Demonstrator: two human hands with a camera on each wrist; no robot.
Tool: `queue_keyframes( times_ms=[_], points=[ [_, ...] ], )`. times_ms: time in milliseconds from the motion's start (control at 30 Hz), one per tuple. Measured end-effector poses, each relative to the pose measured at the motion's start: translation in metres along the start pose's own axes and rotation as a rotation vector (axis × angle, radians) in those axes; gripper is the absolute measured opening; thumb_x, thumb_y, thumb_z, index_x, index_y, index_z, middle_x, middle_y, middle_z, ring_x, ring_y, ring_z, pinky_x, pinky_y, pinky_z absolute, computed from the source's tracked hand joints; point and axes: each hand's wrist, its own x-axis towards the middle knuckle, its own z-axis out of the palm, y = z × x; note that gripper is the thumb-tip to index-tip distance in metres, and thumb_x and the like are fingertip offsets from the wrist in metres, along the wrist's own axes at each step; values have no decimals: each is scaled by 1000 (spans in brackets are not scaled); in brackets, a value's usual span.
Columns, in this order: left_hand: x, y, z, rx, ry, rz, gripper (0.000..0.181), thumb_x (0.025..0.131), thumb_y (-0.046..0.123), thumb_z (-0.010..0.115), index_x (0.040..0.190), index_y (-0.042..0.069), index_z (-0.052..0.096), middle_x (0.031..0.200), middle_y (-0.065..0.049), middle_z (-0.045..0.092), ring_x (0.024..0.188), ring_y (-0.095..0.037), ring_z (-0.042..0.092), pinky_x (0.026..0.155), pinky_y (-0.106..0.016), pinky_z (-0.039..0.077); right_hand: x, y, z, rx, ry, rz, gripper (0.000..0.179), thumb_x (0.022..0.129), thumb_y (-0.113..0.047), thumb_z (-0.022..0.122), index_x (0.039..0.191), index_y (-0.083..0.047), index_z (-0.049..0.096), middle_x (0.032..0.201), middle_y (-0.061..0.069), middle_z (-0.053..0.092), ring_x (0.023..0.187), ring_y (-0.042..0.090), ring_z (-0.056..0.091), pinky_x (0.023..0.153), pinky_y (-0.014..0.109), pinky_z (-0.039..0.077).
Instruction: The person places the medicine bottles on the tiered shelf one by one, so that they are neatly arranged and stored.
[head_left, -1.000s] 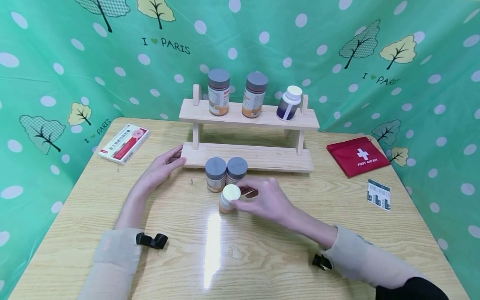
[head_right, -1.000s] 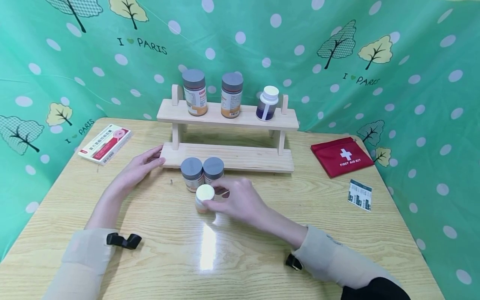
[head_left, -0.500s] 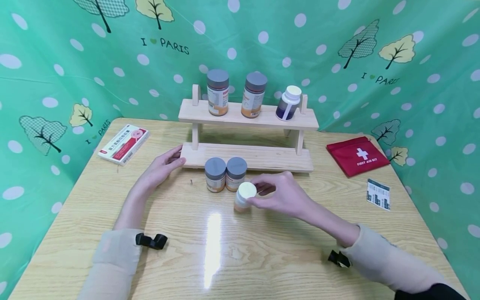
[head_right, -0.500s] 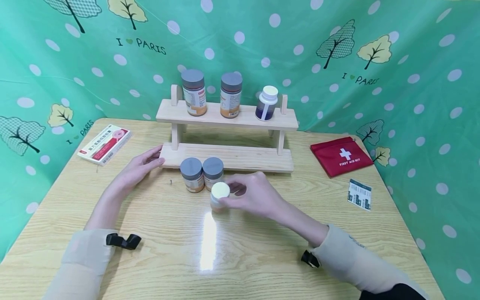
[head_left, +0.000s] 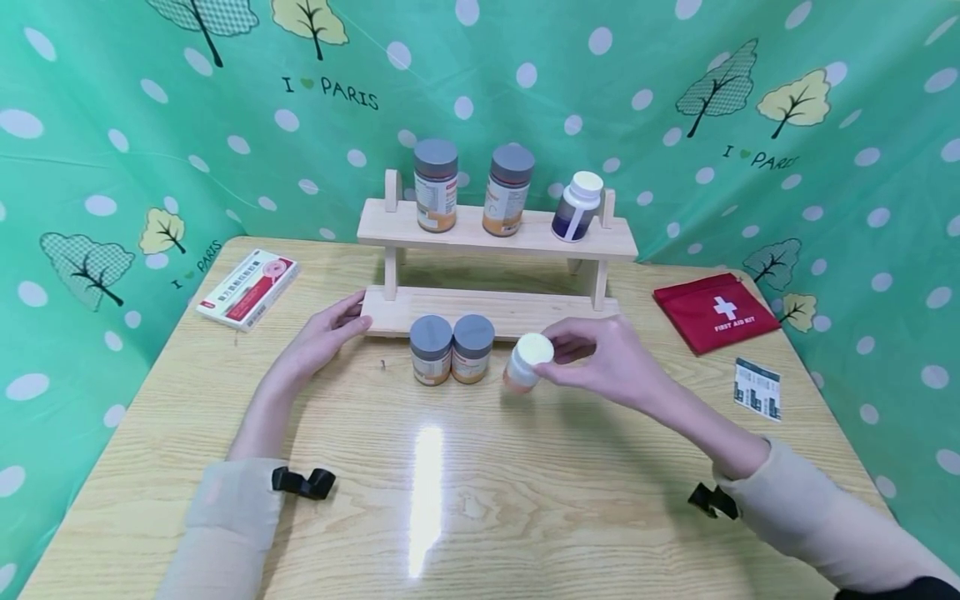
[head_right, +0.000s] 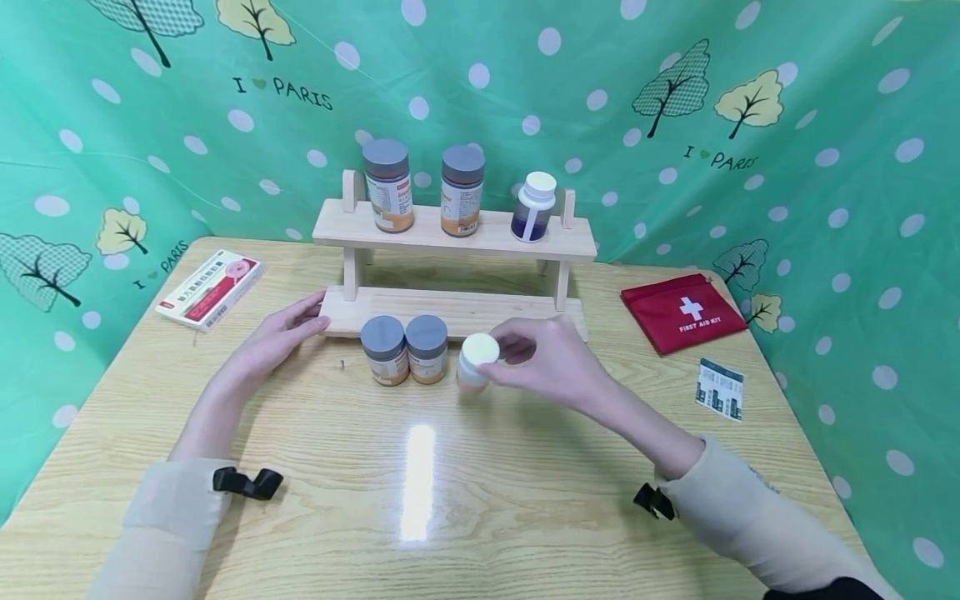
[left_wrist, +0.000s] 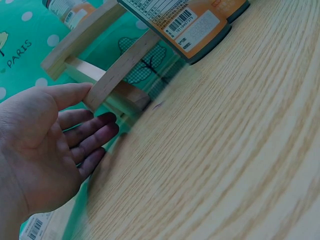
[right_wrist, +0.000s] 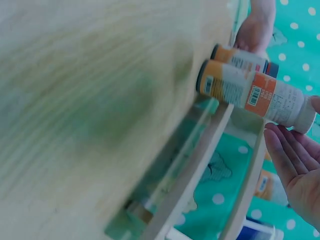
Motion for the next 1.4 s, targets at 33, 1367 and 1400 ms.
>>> queue_keyframes(
  times_ms=[33,1367,1400],
  points=[
    [0,0,0,-1,1,1,73,107,40,53,166,17,18,166,-22,32,157,-39,25,130,-58,17,1,1,-3,-5,9,1,29,82,-21,88,108,-13,79,100,1,80,86,10,75,78,28,64],
    [0,-2,0,0,4,4,74,106,44,54,166,18,19,165,-21,34,157,-38,27,131,-57,17,41,56,-51,-132,167,124,30,84,-32,87,105,-12,79,96,7,80,81,18,76,69,13,56],
    [0,-2,0,1,5,7,74,106,43,54,166,18,19,165,-21,34,156,-38,27,131,-57,17,42,57,-50,-135,166,125,30,84,-32,86,105,-12,79,96,7,80,81,19,76,70,12,56]
  ],
)
